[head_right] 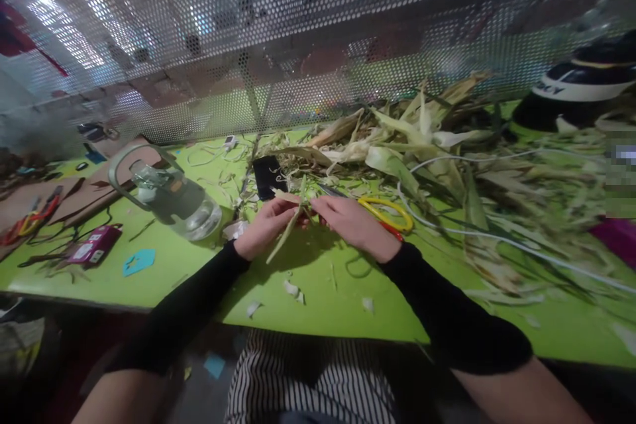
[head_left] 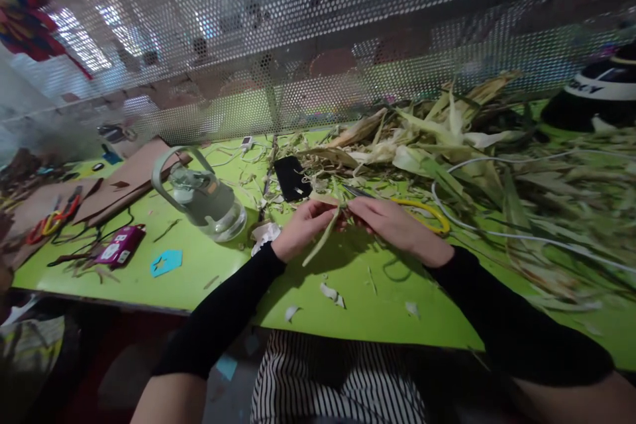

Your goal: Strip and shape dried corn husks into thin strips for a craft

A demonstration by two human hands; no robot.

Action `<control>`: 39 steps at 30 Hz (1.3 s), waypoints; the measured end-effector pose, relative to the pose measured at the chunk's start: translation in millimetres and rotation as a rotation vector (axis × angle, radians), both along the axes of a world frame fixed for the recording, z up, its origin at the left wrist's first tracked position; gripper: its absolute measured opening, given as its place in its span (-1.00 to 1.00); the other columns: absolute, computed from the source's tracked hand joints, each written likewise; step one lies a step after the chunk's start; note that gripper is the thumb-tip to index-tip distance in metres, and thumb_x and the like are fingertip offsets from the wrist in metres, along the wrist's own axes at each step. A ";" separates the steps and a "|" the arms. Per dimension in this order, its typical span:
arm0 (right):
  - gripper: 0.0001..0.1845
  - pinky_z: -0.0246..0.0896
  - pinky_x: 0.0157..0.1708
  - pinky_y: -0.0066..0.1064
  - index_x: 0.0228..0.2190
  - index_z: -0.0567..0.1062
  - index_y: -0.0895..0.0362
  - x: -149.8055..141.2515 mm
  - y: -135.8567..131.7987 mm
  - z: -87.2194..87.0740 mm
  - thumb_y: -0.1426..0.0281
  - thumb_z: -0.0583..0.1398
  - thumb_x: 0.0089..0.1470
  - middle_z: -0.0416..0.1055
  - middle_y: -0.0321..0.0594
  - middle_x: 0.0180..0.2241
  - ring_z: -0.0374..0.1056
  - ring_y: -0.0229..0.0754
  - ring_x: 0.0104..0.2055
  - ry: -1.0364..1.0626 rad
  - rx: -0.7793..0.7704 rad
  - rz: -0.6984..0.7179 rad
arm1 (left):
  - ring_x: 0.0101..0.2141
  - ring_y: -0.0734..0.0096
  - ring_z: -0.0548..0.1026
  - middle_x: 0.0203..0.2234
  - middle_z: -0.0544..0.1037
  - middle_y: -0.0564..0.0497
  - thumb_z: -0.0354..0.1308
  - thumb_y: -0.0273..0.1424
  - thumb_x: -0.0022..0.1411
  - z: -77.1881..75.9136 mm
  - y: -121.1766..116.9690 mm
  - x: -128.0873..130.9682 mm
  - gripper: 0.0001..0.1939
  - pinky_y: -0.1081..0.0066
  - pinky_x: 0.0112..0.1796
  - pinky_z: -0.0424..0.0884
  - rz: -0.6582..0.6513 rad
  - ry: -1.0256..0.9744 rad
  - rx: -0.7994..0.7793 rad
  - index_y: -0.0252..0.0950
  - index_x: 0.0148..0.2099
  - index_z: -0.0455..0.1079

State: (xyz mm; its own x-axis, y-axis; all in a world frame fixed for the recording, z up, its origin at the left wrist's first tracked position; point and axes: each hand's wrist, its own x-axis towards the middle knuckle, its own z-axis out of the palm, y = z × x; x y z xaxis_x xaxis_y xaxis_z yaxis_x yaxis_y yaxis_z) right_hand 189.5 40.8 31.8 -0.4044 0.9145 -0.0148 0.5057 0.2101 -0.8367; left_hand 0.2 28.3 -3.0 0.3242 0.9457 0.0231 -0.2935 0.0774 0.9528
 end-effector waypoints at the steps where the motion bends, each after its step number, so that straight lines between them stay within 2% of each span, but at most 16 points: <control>1: -0.49 0.03 -0.51 -0.35 -0.45 0.43 0.09 -1.1 0.8 -1.1 -0.08 0.10 0.19 0.28 -0.33 -0.58 0.17 -0.25 -0.54 0.051 -0.007 -0.016 | -0.44 0.50 0.51 -0.47 0.54 0.06 0.45 -0.16 0.00 0.3 -1.1 0.6 -0.58 0.43 -0.30 0.44 -0.014 -0.020 -0.010 -0.34 -0.24 0.42; 3: -0.53 0.00 -0.53 -0.38 -0.31 0.48 0.09 -3.7 0.4 -2.6 -0.07 0.16 0.15 0.28 -0.36 -0.55 0.14 -0.28 -0.54 0.187 -0.033 -0.034 | -0.44 0.51 0.50 -0.45 0.53 0.07 0.45 -0.21 0.00 1.4 -3.4 2.1 -0.61 0.43 -0.33 0.44 -0.016 -0.028 -0.037 -0.33 -0.24 0.41; 5: -0.52 -0.05 -0.55 -0.39 -0.25 0.48 0.09 -5.4 -1.1 -3.2 -0.07 0.23 0.09 0.26 -0.39 -0.55 0.09 -0.31 -0.56 0.288 -0.055 -0.037 | -0.45 0.54 0.48 -0.44 0.51 0.08 0.43 -0.29 0.03 3.3 -5.4 3.2 -0.67 0.47 -0.37 0.42 0.016 0.002 -0.058 -0.32 -0.24 0.41; 8: -0.51 -0.09 -0.57 -0.41 -0.36 0.44 0.10 -5.8 -1.9 -3.9 -0.08 0.30 0.01 0.20 -0.44 -0.58 0.05 -0.36 -0.58 0.347 -0.078 -0.027 | -0.48 0.61 0.41 -0.44 0.48 0.11 0.37 -0.38 0.09 6.9 -6.8 3.3 -0.78 0.54 -0.44 0.34 0.091 0.074 -0.063 -0.32 -0.24 0.43; 11: -0.50 -0.08 -0.57 -0.42 -0.44 0.38 0.09 -5.7 -0.6 -4.4 -0.08 0.31 0.00 0.17 -0.45 -0.59 0.06 -0.36 -0.58 0.354 -0.060 -0.037 | -0.47 0.62 0.39 -0.44 0.48 0.10 0.30 -0.43 0.13 9.8 -6.6 2.3 -0.86 0.53 -0.41 0.35 0.113 0.087 -0.099 -0.33 -0.23 0.47; 15: -0.51 -0.06 -0.58 -0.41 -0.47 0.36 0.09 -6.8 0.3 -3.8 -0.07 0.30 0.03 0.19 -0.43 -0.59 0.08 -0.35 -0.57 0.317 -0.014 -0.050 | -0.41 0.55 0.46 -0.43 0.53 0.05 0.33 -0.37 0.14 10.8 -6.4 1.9 -0.82 0.48 -0.32 0.39 0.092 0.081 -0.093 -0.35 -0.22 0.49; 19: -0.53 -0.07 -0.60 -0.42 -0.48 0.36 0.09 -8.0 0.1 -4.9 -0.04 0.30 0.04 0.22 -0.42 -0.58 0.07 -0.37 -0.58 0.336 -0.030 -0.058 | -0.41 0.52 0.51 -0.43 0.58 0.00 0.36 -0.26 0.14 8.9 -6.1 2.6 -0.74 0.49 -0.36 0.35 0.064 0.096 -0.074 -0.36 -0.26 0.48; 24: -0.55 -0.03 -0.60 -0.44 -0.21 0.51 0.12 -5.5 2.3 -7.5 0.05 0.36 -0.02 0.40 -0.36 -0.45 0.11 -0.39 -0.58 0.424 -0.136 -0.011 | -0.39 0.46 0.57 -0.44 0.61 -0.01 0.41 -0.19 0.09 4.3 -4.6 1.4 -0.64 0.47 -0.33 0.42 0.003 0.027 -0.118 -0.34 -0.20 0.48; 26: -0.54 0.01 -0.59 -0.44 -0.19 0.52 0.13 -3.6 3.5 -8.3 0.09 0.37 -0.03 0.43 -0.34 -0.47 0.16 -0.37 -0.57 0.417 -0.165 0.031 | -0.40 0.47 0.57 -0.45 0.61 0.00 0.42 -0.17 0.07 2.8 -4.1 1.0 -0.61 0.44 -0.29 0.48 0.002 -0.016 -0.141 -0.35 -0.19 0.48; 33: -0.65 0.09 -0.57 -0.42 -0.36 0.52 0.12 -2.6 2.7 -9.5 0.08 0.32 0.04 0.35 -0.39 -0.57 0.18 -0.32 -0.58 0.333 -0.005 -0.002 | -0.45 0.48 0.56 -0.49 0.58 0.04 0.45 -0.09 -0.01 4.0 -7.5 3.4 -0.53 0.42 -0.32 0.52 0.022 -0.015 -0.174 -0.34 -0.23 0.45; 37: -0.69 0.30 -0.34 -0.32 -0.41 0.55 0.14 -4.9 0.2 -9.4 0.12 0.28 0.09 0.53 -0.22 -0.42 0.41 -0.18 -0.39 0.309 0.133 0.010 | -0.48 0.49 0.56 -0.49 0.58 0.07 0.49 -0.09 -0.10 4.6 -8.7 6.4 -0.48 0.45 -0.38 0.49 0.075 0.008 -0.154 -0.31 -0.26 0.39; 39: -0.71 0.34 -0.25 -0.29 -0.42 0.56 0.14 -5.9 -1.1 -10.0 0.16 0.25 0.13 0.55 -0.18 -0.39 0.45 -0.14 -0.34 0.289 0.186 0.002 | -0.51 0.51 0.54 -0.48 0.58 0.08 0.48 -0.10 -0.07 3.9 -8.4 7.7 -0.49 0.45 -0.39 0.48 0.111 0.025 -0.147 -0.31 -0.25 0.37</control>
State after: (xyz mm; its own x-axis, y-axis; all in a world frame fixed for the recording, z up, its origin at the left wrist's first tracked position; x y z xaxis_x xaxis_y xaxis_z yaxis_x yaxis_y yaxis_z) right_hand 183.6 39.7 21.9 -0.3688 0.8901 0.2679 0.2525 0.3733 -0.8927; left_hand 7.8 19.9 0.9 0.2168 0.9682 -0.1249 -0.2843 0.1850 0.9407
